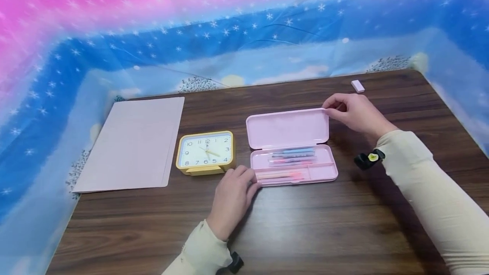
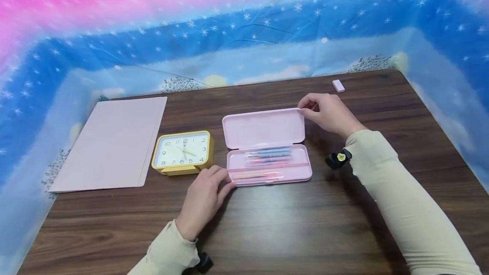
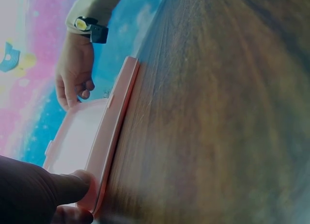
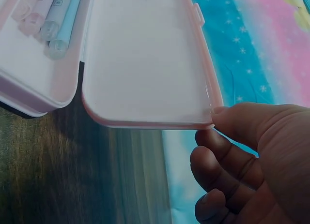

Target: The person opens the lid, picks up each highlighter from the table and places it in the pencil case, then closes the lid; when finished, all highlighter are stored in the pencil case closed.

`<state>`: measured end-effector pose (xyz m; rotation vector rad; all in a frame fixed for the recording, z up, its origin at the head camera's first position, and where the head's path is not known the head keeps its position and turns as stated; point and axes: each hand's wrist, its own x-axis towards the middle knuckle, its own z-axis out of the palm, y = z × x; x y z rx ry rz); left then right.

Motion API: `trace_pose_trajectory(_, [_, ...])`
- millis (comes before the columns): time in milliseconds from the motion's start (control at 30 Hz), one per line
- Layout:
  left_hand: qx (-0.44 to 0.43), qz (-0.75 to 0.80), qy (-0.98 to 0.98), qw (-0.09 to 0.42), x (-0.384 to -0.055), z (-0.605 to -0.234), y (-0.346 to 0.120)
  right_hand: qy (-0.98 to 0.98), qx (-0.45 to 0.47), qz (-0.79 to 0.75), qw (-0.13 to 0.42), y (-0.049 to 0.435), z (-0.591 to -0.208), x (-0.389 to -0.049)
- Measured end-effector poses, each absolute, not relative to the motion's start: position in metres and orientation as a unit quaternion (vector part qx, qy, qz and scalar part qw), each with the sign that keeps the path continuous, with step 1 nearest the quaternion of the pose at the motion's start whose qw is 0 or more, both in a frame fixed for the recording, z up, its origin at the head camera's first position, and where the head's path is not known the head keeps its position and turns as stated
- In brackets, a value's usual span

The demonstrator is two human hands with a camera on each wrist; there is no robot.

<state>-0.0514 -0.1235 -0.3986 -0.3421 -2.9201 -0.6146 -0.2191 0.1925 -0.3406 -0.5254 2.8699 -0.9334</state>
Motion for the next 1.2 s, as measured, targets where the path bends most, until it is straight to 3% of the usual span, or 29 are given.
trace_pose_trajectory(333, [-0.109,-0.196,-0.971,0.086,-0.05,-0.393,-0.144,0.923,-0.179,-0.341,0.012,0.179,-0.34,-0.195])
trace_pose_trajectory(667, [-0.068,-0.24,-0.966,0.061,-0.047,-0.39,-0.14,0.918,-0.197,-0.344,-0.001,0.194,-0.339,-0.162])
trace_pose_trajectory(967, [-0.062,-0.313,-0.934,0.164,-0.044,-0.369,-0.142,0.916,-0.212,-0.342,-0.004,0.208,-0.344,-0.142])
trace_pose_trajectory(1200, [-0.065,-0.334,-0.929,0.148,-0.049,-0.371,-0.134,0.914,-0.228,-0.336,0.008,0.214,-0.355,-0.132])
